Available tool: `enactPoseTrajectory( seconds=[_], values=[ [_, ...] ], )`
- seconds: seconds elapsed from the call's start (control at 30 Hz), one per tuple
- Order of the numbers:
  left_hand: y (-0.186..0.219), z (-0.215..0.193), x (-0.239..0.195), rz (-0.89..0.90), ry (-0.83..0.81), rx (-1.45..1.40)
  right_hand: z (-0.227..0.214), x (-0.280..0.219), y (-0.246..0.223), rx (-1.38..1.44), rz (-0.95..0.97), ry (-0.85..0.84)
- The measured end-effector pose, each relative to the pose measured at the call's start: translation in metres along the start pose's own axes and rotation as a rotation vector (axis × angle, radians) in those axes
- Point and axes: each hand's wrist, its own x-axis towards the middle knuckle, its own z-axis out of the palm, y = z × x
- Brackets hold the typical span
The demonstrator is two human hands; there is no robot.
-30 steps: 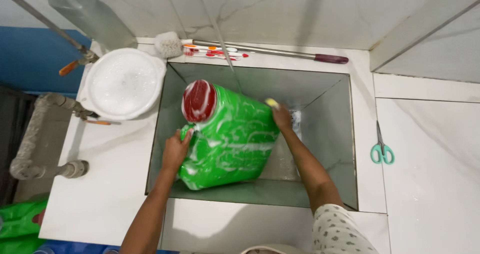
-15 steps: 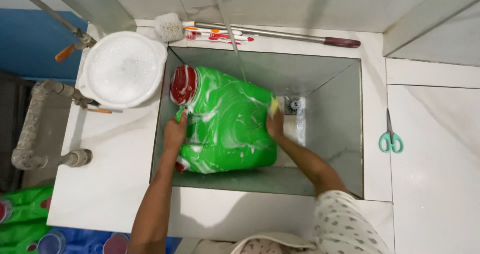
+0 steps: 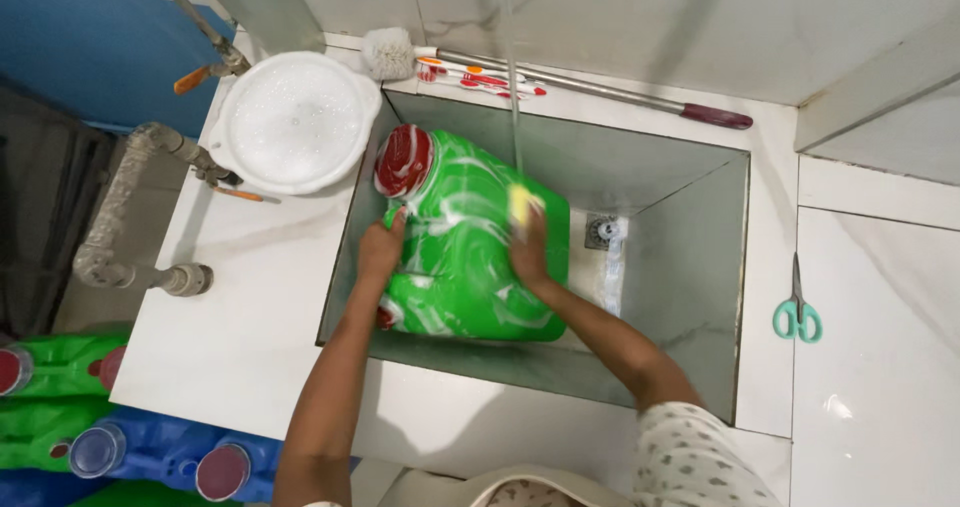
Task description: The person washes a green plastic jerrycan in a sink. They use a sponge to scrub the exterior, then a toothbrush to clean the opening and handle area. Finally, they use a long-handled brush to scrub the inside of the container.
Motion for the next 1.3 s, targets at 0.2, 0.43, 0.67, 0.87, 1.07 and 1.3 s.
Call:
enactPoseTrajectory(
  seconds=[0.2,0.43,0.67,0.87,1.07,1.3],
  values=[
    [0.043,0.027,0.002,-0.239,-0.315,-0.769,-0.083,-0.079,-0.034,-0.240,-0.132,-0.217],
    [0.162,0.120,-0.030,0.131,0.035,-0.956,-0.160,-0.003,-0.101,-0.087,-0.047,0.167],
    [0.226,0.061,-0.141,0.847,0.095,0.378,-0.234,0.051,-0.010,0.270,0.156,0.115],
    [0.228,0.021,-0.110,1.165,-0.048,0.387,-0.190,-0.009,0.067,0.533,0.848,-0.040],
    [0.220,0.025,-0.119,0.848,-0.133,0.343,-0.181,0.060,0.074,0.448,0.536,-0.099],
    [0.185,0.016,-0.106,0.829,-0.107,0.174,-0.164,0.033,0.063,0.423,0.698,-0.008]
  ],
)
